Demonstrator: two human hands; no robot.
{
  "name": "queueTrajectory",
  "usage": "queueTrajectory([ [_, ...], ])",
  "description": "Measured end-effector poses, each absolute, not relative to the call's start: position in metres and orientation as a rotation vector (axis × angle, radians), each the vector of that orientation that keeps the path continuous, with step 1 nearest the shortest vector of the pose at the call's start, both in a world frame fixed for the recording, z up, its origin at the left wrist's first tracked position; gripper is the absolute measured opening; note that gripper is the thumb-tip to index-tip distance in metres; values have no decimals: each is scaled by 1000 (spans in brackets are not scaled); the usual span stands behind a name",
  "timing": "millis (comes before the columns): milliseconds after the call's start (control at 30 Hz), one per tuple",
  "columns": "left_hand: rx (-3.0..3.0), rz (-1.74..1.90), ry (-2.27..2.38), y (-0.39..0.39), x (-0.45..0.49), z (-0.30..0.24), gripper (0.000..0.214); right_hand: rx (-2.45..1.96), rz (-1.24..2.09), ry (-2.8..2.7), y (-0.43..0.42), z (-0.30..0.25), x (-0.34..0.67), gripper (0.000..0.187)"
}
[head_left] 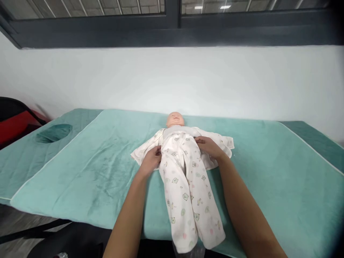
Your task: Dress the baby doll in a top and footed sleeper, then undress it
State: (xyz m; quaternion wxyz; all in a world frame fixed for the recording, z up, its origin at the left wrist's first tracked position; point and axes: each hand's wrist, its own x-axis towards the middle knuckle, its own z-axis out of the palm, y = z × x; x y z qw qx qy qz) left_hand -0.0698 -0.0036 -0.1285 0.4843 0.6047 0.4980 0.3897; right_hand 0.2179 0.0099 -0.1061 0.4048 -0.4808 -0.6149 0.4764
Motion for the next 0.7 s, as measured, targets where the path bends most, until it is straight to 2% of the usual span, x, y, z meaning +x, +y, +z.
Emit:
queueTrajectory([
  [133,1376,950,1156,-2,-68,-122,31,-1126,1308,-1554,13,-107,220,19],
  [267,1333,1043,1263,3,-66,-127,21,-1109,1268,-1475,17,-115,212,17],
  [500,1504,1192,1639,10,-62,-139,13,-1193,939,-1377,26,-131,201,20],
  [633,1563,1219,1828,8,-57,-135,8,-1297,758,-1366,29,-137,198,10],
  [700,1556,1256,1806,3,-56,-132,6,-1309,739,-1374,26,-134,196,11],
])
